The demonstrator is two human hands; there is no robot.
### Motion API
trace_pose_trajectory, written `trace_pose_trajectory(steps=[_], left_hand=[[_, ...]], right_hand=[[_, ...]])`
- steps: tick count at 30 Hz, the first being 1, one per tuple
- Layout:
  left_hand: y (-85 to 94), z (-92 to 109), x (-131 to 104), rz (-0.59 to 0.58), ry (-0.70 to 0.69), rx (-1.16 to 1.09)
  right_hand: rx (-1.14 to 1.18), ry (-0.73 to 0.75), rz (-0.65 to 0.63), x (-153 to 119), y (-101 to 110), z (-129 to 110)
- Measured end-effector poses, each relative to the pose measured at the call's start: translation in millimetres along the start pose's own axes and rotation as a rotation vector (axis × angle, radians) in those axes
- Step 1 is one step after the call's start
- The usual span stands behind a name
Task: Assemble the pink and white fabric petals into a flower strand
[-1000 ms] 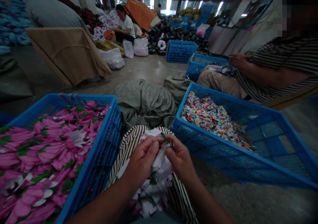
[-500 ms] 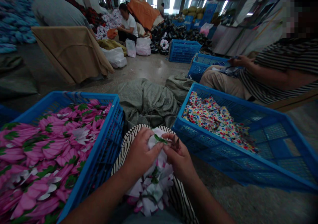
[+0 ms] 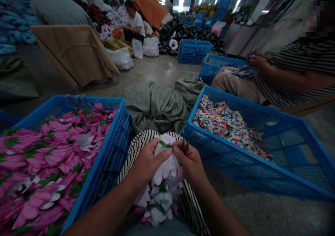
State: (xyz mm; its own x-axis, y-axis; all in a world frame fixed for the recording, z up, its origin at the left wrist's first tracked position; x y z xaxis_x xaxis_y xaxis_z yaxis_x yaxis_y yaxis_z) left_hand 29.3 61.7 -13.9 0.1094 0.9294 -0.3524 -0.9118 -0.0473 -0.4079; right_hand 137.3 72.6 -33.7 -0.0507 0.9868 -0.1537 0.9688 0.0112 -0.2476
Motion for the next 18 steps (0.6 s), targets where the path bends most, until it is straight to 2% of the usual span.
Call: trace_pose_trajectory(steps=[4, 6, 8, 10, 13, 18], left_hand=[[-0.8, -4, -1, -0.044, 0.058, -0.08], [2.6, -2, -1, -0.015, 0.016, -0.044], [6.1, 6, -1, 0.024, -0.083, 0.08], [8.1, 17, -4, 0.061, -0.234, 0.293], [4.8, 32, -12, 0.071, -0.506, 0.663], [-17.8, 43, -43, -0.011, -1.173, 1.279]], right_hand=[[0.081, -0.031, 0.004, 4, 3, 10], [0.116, -0.012, 0.027, 7, 8, 9], [0.117, 0.033, 0.068, 10, 16, 5], [0.049, 0.099, 0.056, 10, 21, -5], [-0.214, 0.234, -0.08, 6, 19, -26], [-0.743, 0.419, -0.256, -5, 8, -54]])
Point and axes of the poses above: each hand's wrist, its own x-axis towards the middle knuckle, its own y-axis out of the back of the hand, z = x × y, the point moved 7 cm from there along x, towards the middle knuckle, and after that the axes turned 6 degrees about z, right-handed, at the moved point
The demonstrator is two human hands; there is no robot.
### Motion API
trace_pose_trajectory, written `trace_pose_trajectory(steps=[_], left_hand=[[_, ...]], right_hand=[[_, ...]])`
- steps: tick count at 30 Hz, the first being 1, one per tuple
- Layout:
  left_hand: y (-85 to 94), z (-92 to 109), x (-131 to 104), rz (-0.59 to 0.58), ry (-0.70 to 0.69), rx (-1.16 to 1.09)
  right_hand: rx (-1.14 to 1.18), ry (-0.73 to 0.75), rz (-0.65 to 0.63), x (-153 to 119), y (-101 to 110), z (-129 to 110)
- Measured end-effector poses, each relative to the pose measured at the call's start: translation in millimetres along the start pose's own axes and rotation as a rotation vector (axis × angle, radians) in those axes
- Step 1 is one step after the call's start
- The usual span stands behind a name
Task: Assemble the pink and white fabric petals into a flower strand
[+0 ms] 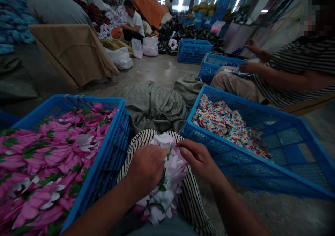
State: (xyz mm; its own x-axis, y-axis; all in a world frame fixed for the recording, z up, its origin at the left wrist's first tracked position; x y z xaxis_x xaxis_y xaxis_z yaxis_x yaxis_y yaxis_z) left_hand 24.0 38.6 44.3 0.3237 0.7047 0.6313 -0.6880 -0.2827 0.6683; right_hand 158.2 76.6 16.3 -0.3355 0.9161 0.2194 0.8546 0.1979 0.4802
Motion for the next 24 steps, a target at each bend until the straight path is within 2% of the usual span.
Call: trace_pose_trajectory(steps=[2, 4, 16, 19, 21, 22, 24], left_hand=[[0.9, 9, -1, 0.013, -0.146, 0.138], [-0.7, 13, -2, 0.005, -0.2, 0.2], [-10.7, 24, -4, -0.073, -0.281, 0.266], [-8.5, 22, -7, -0.054, -0.265, 0.219], [-2.7, 14, -7, -0.008, -0.16, 0.101], [0.4, 6, -6, 0.016, -0.038, 0.005], [3.4, -21, -7, 0.08, 0.357, -0.265]], right_hand=[[-0.106, 0.007, -0.015, -1, 2, -5], [-0.18, 0.006, -0.002, -4, 4, -9], [-0.52, 0.052, -0.062, -9, 3, -22], [-0.463, 0.041, -0.023, -6, 10, -21], [-0.278, -0.015, 0.075, -5, 19, -14], [-0.147, -0.071, 0.147, -5, 24, -7], [0.148, -0.213, 0.317, -9, 30, 14]])
Point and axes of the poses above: each hand's wrist, its own x-axis towards the middle knuckle, its own y-axis out of the back of the hand, z = x × y, the point moved 7 cm from there along x, towards the middle knuckle, and after that the axes turned 6 degrees about z, right-handed, at the moved point
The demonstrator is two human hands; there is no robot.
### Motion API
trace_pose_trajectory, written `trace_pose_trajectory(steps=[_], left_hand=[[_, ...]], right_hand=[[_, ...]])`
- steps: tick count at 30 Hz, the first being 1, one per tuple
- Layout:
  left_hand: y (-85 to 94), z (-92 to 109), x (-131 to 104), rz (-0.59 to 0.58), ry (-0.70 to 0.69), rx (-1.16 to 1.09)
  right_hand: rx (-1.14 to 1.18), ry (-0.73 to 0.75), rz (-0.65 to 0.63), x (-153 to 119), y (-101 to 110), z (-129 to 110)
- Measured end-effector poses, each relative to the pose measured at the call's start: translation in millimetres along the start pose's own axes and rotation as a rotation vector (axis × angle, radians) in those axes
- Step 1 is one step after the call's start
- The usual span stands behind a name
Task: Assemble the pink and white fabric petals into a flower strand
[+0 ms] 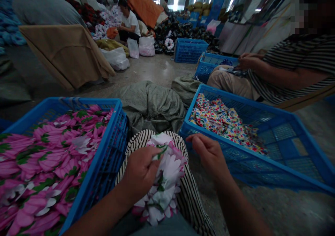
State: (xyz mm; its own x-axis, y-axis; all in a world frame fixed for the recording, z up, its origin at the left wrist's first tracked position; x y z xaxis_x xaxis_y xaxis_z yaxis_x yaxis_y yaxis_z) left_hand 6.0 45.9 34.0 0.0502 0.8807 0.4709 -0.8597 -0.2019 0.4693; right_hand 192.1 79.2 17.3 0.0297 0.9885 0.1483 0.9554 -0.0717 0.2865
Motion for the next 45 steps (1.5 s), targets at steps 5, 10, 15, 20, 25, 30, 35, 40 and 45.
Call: trace_pose_trajectory(steps=[5, 10, 15, 20, 25, 30, 35, 40, 45], left_hand=[[-15.2, -39, -4, 0.194, 0.858, -0.845], [-34.1, -37, -4, 0.192, 1.014, -1.093], [-32.5, -38, -7, 0.247, 1.013, -1.106], [-32.4, -38, -6, 0.312, 1.038, -1.154], [-44.5, -33, -6, 0.266, 1.225, -1.342], [-49.5, -25, -9, 0.2, 1.339, -1.407], [-50.1, -24, -11, 0.247, 1.381, -1.408], [-49.2, -29, -9, 0.244, 1.315, -1.375], [-50.4, -35, -13, 0.27, 1.225, -1.263]], right_hand=[[0.51, -0.242, -0.005, -11, -31, 38], [0.614, -0.228, -0.084, -12, -57, 35], [0.687, -0.236, -0.08, -7, -61, 36], [0.449, -0.066, -0.003, -14, -52, 30], [0.075, 0.25, 0.124, -22, -42, 15], [-0.11, 0.311, 0.146, -20, -48, 11], [-0.177, 0.319, 0.125, -17, -50, 8], [-0.07, 0.257, 0.142, -16, -46, 14], [0.435, -0.044, 0.149, -12, -51, 30]])
Point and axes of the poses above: each hand's wrist, its own x-axis towards the middle knuckle, its own y-axis out of the back of the hand, z = x × y, the point moved 7 cm from there along x, towards the middle knuckle, and after that the axes turned 6 degrees about z, right-handed, at the moved point
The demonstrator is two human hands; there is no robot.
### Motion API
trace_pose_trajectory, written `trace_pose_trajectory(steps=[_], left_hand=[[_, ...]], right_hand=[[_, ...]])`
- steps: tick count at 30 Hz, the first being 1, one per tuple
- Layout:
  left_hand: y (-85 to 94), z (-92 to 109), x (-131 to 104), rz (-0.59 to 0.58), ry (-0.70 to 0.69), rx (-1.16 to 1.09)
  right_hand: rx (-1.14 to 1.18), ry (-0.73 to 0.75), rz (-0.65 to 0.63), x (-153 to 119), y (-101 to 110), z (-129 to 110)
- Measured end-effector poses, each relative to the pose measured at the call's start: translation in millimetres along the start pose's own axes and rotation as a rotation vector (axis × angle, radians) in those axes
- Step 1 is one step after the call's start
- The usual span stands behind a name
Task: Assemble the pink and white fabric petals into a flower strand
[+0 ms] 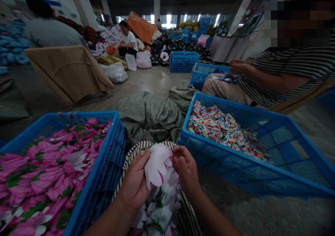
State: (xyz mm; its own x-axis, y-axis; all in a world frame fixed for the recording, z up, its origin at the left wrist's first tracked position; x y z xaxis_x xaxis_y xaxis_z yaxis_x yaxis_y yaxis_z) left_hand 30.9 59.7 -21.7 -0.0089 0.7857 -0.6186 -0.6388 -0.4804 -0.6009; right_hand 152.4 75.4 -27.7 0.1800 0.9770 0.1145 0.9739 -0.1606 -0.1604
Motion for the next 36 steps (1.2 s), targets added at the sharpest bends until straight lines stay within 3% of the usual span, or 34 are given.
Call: trace_pose_trajectory(steps=[5, 10, 13, 16, 18, 24, 27, 31, 36], left_hand=[[-0.2, 9, 2, -0.104, -0.155, 0.14], [-4.0, 22, 4, -0.314, -0.177, 0.533], [-4.8, 11, 3, -0.389, -0.117, 0.698], [-3.6, -1, 3, -0.334, -0.054, 0.572], [-4.8, -7, 1, -0.308, 0.012, 0.42], [-8.1, -16, -4, -0.239, 0.159, 0.156], [-8.8, -22, -8, -0.24, 0.225, 0.1], [-13.2, -18, -11, -0.276, 0.136, 0.107], [-16.0, -14, -14, -0.261, 0.079, 0.109]], right_hand=[[0.163, -0.199, -0.043, 3, -7, 4], [0.026, -0.181, -0.364, 2, -21, -15], [-0.08, -0.147, -0.377, 5, -20, -20], [-0.151, -0.065, -0.271, 11, -6, -21], [-0.2, 0.067, -0.235, 11, 4, -27], [-0.434, 0.453, -0.29, -3, 11, -43], [-0.449, 0.502, -0.274, -5, 10, -45], [-0.445, 0.518, -0.231, -6, 15, -45], [-0.552, 0.585, -0.272, -12, 14, -48]])
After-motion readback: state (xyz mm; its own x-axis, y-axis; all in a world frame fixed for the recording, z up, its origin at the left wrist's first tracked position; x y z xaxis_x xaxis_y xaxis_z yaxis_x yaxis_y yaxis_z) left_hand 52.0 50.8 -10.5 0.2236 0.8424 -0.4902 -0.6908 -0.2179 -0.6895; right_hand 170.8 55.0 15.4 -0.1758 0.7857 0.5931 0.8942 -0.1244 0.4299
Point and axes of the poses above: each hand's wrist, its own x-axis towards the middle knuckle, its own y-axis out of the back of the hand, z = x × y, the point moved 7 cm from there along x, towards the middle knuckle, and after that the axes turned 6 degrees about z, right-handed, at the moved point
